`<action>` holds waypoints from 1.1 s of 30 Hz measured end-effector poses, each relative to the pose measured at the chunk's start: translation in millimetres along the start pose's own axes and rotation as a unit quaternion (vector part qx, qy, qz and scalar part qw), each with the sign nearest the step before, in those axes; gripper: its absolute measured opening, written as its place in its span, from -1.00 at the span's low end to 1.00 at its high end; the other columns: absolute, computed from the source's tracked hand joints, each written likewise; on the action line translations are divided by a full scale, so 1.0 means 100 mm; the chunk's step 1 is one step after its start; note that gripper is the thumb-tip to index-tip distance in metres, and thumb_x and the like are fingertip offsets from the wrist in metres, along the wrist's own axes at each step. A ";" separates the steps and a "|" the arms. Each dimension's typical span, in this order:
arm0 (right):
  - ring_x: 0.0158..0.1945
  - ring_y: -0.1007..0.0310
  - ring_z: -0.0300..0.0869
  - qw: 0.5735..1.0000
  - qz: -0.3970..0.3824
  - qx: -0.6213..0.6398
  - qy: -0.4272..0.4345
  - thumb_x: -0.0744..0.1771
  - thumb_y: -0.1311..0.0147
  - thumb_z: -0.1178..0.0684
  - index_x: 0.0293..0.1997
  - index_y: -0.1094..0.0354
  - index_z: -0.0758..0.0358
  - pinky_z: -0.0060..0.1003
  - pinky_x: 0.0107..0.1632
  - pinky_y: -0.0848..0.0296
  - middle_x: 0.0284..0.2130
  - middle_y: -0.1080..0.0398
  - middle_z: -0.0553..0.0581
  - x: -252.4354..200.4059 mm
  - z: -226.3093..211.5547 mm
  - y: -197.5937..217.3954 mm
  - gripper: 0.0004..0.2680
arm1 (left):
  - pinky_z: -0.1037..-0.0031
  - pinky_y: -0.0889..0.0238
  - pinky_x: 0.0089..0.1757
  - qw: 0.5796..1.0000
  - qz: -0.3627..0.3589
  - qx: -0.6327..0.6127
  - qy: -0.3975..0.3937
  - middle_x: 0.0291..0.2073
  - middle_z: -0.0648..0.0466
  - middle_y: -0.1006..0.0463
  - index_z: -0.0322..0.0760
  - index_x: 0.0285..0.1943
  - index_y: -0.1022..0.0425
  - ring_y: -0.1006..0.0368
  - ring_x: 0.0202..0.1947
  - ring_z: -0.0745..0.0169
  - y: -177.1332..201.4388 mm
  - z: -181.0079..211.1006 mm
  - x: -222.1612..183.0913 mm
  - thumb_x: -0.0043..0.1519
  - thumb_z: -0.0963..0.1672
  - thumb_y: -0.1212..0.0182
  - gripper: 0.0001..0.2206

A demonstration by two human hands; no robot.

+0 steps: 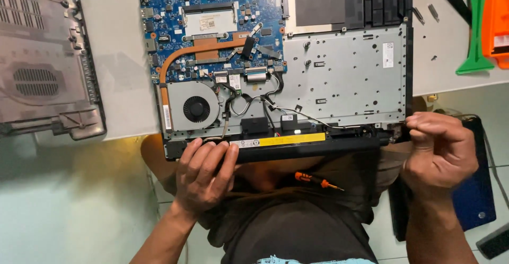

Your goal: Disassembling a laptop by removing screws, the battery, and disconnecting internal cables and speakers.

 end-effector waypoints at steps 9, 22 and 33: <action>-0.02 -0.44 -0.04 0.999 -0.025 0.025 0.005 0.42 0.00 0.49 -0.06 -0.25 0.44 -0.20 0.17 -0.52 -0.11 -0.39 0.30 -0.05 0.02 -0.12 -0.87 | 0.32 -0.25 0.02 0.999 -0.006 0.012 -0.029 -0.06 0.10 -0.35 -0.13 0.22 -0.54 -0.21 -0.08 0.20 0.01 0.12 -0.06 0.33 -0.02 -0.40 -0.67; -0.17 -0.30 -0.13 0.997 -0.074 -0.028 -0.006 0.35 -0.17 0.40 -0.11 -0.40 0.42 -0.29 0.00 -0.36 -0.13 -0.35 0.27 0.02 -0.18 -0.21 -0.90 | 0.27 -0.32 0.04 0.988 -0.009 -0.111 0.109 -0.04 0.02 -0.37 -0.27 0.22 -0.52 -0.30 -0.02 0.09 0.18 -0.28 0.41 0.30 -0.04 -0.31 -0.64; 0.12 -0.33 0.09 0.992 -0.053 -0.116 -0.008 0.31 -0.26 0.40 -0.13 -0.48 0.54 0.00 0.30 -0.43 -0.05 -0.33 0.38 -0.02 -0.36 -0.36 -0.89 | 0.24 -0.32 0.01 0.981 0.018 -0.092 0.167 -0.06 -0.08 -0.40 -0.41 0.14 -0.55 -0.32 -0.03 -0.02 0.19 -0.35 0.57 0.31 -0.11 -0.33 -0.70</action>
Point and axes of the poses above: each hand's wrist, its own x-axis towards the middle knuckle, its own y-axis out of the back of the hand, z = x × y, the point moved 9 cm from there along x, towards the middle knuckle
